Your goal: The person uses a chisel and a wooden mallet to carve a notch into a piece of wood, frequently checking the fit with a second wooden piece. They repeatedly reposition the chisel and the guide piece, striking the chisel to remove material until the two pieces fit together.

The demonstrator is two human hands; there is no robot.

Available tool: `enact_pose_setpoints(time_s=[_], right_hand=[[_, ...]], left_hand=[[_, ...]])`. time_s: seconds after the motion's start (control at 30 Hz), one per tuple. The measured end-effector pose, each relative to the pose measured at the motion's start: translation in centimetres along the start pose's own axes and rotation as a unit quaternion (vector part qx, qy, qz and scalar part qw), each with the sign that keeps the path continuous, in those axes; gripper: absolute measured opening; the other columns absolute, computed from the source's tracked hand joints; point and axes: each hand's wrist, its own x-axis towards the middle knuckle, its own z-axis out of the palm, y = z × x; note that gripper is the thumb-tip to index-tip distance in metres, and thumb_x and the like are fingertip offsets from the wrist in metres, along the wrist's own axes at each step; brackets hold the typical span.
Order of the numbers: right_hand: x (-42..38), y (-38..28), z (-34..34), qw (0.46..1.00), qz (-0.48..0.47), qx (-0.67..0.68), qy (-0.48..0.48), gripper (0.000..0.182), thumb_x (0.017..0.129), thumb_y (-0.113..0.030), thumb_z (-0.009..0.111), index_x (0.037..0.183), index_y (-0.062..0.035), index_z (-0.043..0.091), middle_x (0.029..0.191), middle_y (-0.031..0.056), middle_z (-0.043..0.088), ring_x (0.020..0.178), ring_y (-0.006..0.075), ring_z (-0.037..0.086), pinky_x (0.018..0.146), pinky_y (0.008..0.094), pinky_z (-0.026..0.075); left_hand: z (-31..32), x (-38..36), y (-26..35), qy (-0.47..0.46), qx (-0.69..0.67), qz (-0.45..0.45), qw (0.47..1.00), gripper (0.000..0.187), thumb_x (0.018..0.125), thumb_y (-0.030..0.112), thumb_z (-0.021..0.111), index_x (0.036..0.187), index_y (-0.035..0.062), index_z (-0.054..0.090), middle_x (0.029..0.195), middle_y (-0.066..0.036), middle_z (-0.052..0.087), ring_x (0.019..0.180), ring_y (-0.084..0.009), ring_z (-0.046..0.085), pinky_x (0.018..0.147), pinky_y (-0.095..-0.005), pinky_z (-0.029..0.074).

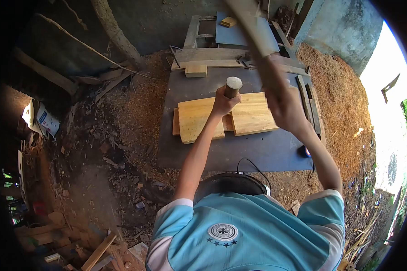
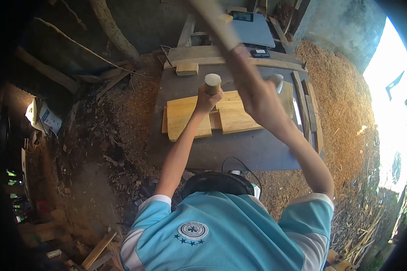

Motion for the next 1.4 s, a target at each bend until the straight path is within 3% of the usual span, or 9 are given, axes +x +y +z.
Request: enact_pose_setpoints(time_s=[0.13,0.27,0.47,0.63,0.77,0.93,1.07,1.3,1.4], right_hand=[[-0.1,-0.8,-1.8,0.990,0.039,0.006,-0.135,0.063,0.084,0.002,0.046,0.141,-0.0104,0.020,0.087,0.0201,0.061,0.068,0.0190,0.058,0.063,0.0318,0.048],[-0.6,-2.5,-0.7,0.959,0.002,0.171,0.228,0.070,0.083,-0.001,0.051,0.142,-0.0196,0.018,0.079,0.0188,0.060,0.066,0.0294,0.060,0.069,0.0366,0.047],[-0.5,-0.5,-2.3,1.000,-0.015,0.005,-0.022,0.066,0.084,0.000,0.048,0.141,-0.0178,0.019,0.092,0.0183,0.058,0.078,0.0263,0.057,0.070,0.0343,0.046],[-0.1,1.2,1.1,0.943,-0.170,0.074,0.275,0.056,0.083,-0.002,0.050,0.136,-0.0096,0.031,0.089,0.0216,0.063,0.070,0.0317,0.064,0.066,0.0368,0.049],[-1.0,0.1,-1.6,0.993,0.034,-0.013,-0.115,0.058,0.085,-0.004,0.049,0.138,-0.0119,0.026,0.089,0.0218,0.062,0.068,0.0301,0.063,0.065,0.0398,0.049],[-0.5,-2.5,-1.7,0.919,-0.082,0.233,0.307,0.064,0.083,0.004,0.047,0.139,-0.0072,0.020,0.088,0.0208,0.060,0.056,0.0171,0.056,0.053,0.0314,0.047],[-2.2,1.6,1.0,0.992,0.055,0.067,-0.089,0.063,0.086,-0.002,0.046,0.141,-0.0200,0.020,0.088,0.0252,0.059,0.067,0.0345,0.056,0.076,0.0445,0.046],[0.6,-3.7,-2.6,0.889,-0.133,0.279,0.338,0.059,0.084,0.001,0.047,0.138,-0.0083,0.025,0.088,0.0167,0.060,0.059,0.0056,0.052,0.048,0.0238,0.044],[-0.4,2.1,0.8,0.997,-0.068,0.024,0.043,0.062,0.088,-0.003,0.044,0.141,-0.0112,0.014,0.069,0.0104,0.057,0.053,0.0111,0.051,0.051,0.0259,0.045]], left_hand=[[0.2,0.5,-0.2,0.008,-0.014,0.002,1.000,0.013,0.066,0.007,0.063,0.074,0.0019,0.055,0.065,-0.002,0.057,0.061,-0.0097,0.055,0.059,-0.0264,0.045],[0.4,0.0,-0.5,-0.009,-0.025,-0.008,1.000,0.013,0.066,0.007,0.064,0.074,0.0027,0.055,0.065,-0.001,0.056,0.060,-0.0090,0.053,0.058,-0.0265,0.044],[0.2,0.2,-0.6,-0.004,-0.040,-0.014,0.999,0.013,0.066,0.009,0.064,0.072,0.0019,0.054,0.065,-0.002,0.057,0.060,-0.0092,0.053,0.057,-0.0266,0.043],[-0.1,0.1,-0.7,-0.018,-0.022,-0.022,0.999,0.013,0.066,0.008,0.064,0.072,0.0023,0.054,0.064,-0.001,0.056,0.059,-0.0088,0.053,0.056,-0.0251,0.043],[0.0,1.1,-0.8,-0.020,-0.031,-0.028,0.999,0.014,0.066,0.009,0.064,0.074,0.0024,0.054,0.065,-0.001,0.056,0.060,-0.0088,0.053,0.057,-0.0253,0.043],[0.0,0.5,-1.1,-0.023,-0.041,-0.024,0.999,0.014,0.066,0.008,0.064,0.074,0.0030,0.055,0.066,-0.001,0.056,0.061,-0.0091,0.054,0.058,-0.0259,0.043],[-0.3,0.3,-0.9,-0.028,-0.024,-0.040,0.999,0.013,0.066,0.008,0.064,0.074,0.0030,0.055,0.065,0.000,0.056,0.061,-0.0085,0.053,0.058,-0.0256,0.043],[-0.1,0.3,-0.8,-0.035,-0.059,-0.032,0.997,0.012,0.067,0.008,0.064,0.073,0.0035,0.054,0.064,0.001,0.055,0.060,-0.0075,0.051,0.056,-0.0250,0.042],[0.0,0.2,-0.6,-0.028,-0.036,-0.030,0.999,0.012,0.066,0.007,0.063,0.072,0.0042,0.053,0.064,0.000,0.054,0.057,-0.0074,0.050,0.053,-0.0241,0.040]])
